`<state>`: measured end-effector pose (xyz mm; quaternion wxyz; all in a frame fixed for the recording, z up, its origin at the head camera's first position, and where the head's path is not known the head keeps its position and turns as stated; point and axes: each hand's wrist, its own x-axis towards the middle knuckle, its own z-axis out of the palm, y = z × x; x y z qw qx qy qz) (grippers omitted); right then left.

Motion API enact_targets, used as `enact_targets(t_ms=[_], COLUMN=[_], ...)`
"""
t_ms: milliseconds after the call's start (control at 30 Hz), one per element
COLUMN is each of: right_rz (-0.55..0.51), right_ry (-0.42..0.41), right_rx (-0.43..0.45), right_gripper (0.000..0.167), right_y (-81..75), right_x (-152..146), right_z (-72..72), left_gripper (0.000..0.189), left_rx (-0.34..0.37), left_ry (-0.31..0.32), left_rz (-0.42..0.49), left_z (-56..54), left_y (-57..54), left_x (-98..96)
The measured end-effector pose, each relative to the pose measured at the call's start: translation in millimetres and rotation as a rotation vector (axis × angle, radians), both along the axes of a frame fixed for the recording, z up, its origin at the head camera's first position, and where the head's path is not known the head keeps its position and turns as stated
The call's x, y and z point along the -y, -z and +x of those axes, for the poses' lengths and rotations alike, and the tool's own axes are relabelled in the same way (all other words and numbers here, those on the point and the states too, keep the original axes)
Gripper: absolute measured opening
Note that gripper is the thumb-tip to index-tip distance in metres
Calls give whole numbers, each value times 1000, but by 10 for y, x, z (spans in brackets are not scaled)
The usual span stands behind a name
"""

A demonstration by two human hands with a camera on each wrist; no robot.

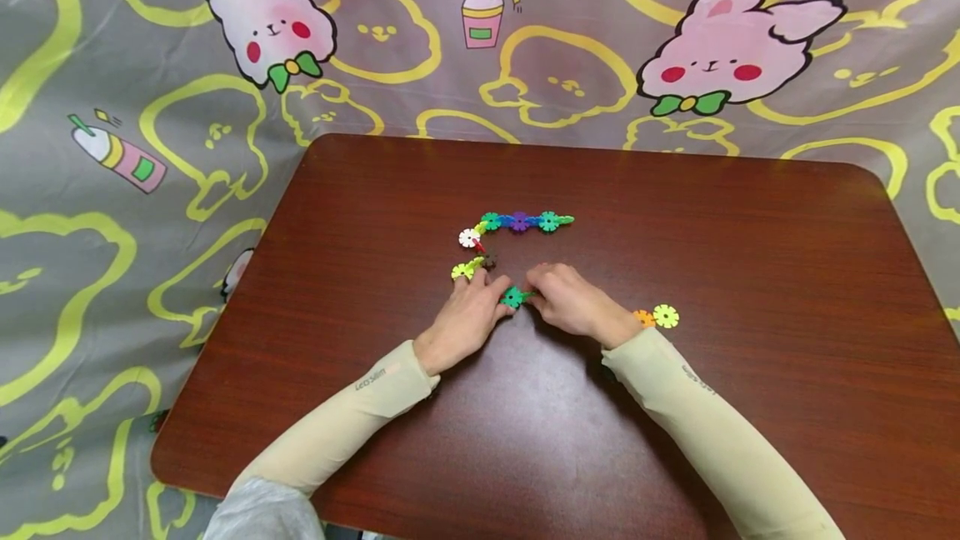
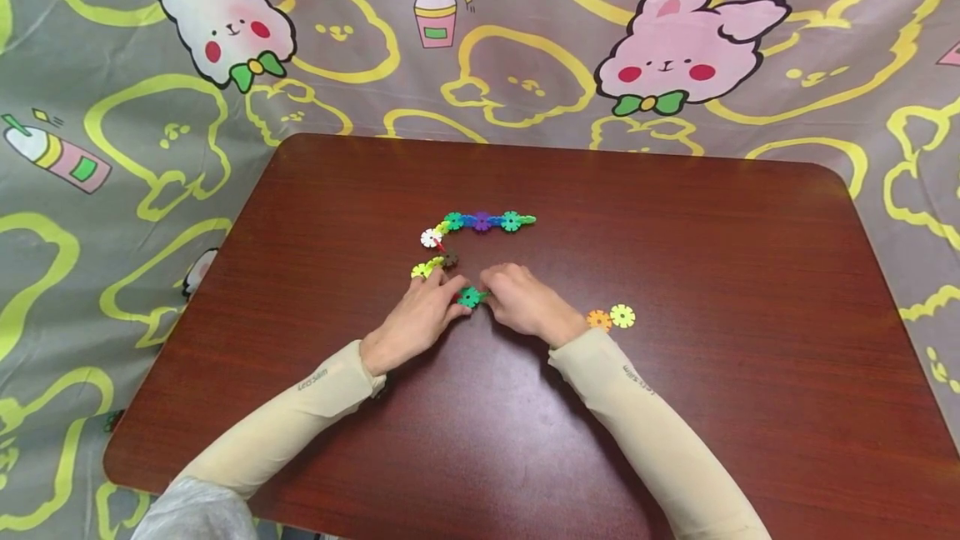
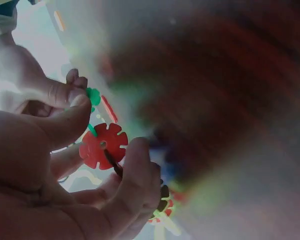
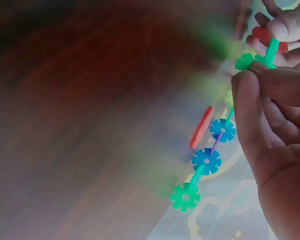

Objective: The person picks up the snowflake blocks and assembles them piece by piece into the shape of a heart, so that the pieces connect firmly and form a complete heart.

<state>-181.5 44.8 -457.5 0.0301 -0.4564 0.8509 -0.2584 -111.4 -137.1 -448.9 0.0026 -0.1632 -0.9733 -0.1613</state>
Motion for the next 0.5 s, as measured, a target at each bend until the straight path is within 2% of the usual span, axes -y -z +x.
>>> enact_targets(t_ms=[167, 400, 500], right_rz=[-11, 10, 8], right_ry=[14, 18, 28], right_rx=[11, 117, 152], right_gripper=[7, 8, 10], right_y=[-10, -28, -36], right_x=[4, -17, -40], right_z=[12, -32, -53], left_gripper=[24, 28, 29], left_rx=[7, 73, 77], left_ry=[13, -82, -90], left_rz=[-2, -21, -34], left_z=[0, 18, 17], left_y=[-8, -30, -29], left_x=[3, 23, 26])
